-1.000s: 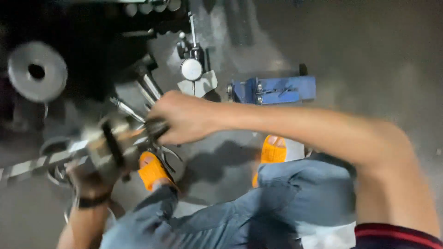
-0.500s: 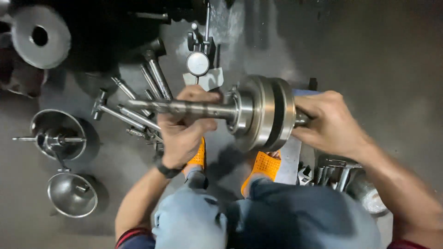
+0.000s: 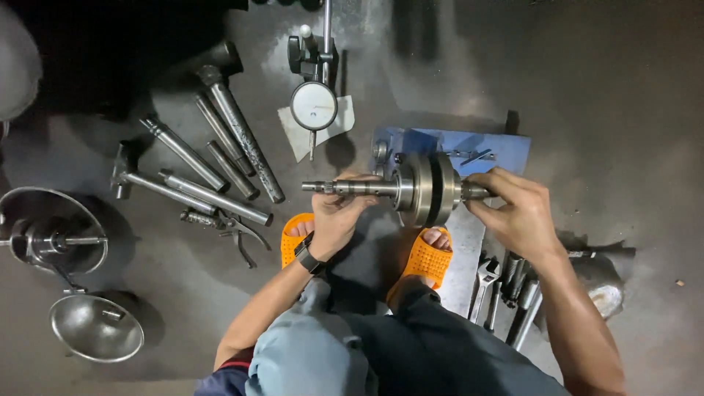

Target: Checking and adjusting the balance and alignment of a motorcycle crankshaft using a dial indicator and a hammer.

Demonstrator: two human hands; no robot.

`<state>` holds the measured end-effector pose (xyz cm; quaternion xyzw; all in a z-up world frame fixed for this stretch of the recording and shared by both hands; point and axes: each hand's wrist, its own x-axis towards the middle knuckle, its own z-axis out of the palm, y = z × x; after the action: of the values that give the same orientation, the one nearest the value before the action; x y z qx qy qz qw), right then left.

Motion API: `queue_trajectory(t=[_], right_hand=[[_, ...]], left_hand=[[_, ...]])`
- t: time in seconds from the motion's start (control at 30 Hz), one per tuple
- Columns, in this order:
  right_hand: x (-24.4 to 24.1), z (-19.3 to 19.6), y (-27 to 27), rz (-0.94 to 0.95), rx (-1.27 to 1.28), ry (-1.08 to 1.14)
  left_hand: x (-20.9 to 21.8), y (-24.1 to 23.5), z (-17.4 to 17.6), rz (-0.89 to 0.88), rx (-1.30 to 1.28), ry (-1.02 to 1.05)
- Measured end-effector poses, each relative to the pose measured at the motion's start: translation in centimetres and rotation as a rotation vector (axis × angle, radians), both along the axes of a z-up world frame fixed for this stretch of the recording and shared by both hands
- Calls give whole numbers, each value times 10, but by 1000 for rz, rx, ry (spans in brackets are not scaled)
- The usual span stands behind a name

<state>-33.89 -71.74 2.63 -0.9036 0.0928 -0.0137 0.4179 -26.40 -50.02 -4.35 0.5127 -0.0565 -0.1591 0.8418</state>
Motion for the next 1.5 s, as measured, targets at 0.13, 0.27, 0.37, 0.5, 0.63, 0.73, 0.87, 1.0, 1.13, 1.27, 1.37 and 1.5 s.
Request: queue_trajectory(t=[0.13, 0.27, 0.37, 0.5, 0.63, 0.73, 0.87, 1.0, 1.13, 1.27, 1.37, 1.5], right_hand=[[0, -19, -4, 5, -28, -6], [-2, -32, -6, -23, -9, 27], [-3, -37, -9, -28, -8, 37], [0, -36, -12, -7, 19, 64], [3, -37, -12, 4, 21, 62], [3, -40, -11, -22, 6, 42], [4, -38, -12, -12, 57, 38], [9, -28, -5, -71, 81, 91], [20, -3, 3, -137, 212, 115], [-2, -26, -4, -428, 251, 481], [-6, -35, -12, -464, 364, 482], [0, -29, -9, -479, 381, 470]], left_hand=[[6, 0, -4, -24, 137, 44], [6, -2, -11, 5, 117, 119], [6, -2, -12, 7, 127, 138], [9, -2, -9, -23, 158, 148], [10, 0, -17, -36, 159, 128], [10, 0, -23, -40, 155, 144], [14, -2, -17, -54, 149, 145], [16, -3, -12, -48, 113, 168], [13, 6, -24, -68, 117, 139], [5, 16, -28, -55, 110, 266], [-14, 34, -51, -170, 230, 334], [-36, 50, -69, -373, 402, 394]])
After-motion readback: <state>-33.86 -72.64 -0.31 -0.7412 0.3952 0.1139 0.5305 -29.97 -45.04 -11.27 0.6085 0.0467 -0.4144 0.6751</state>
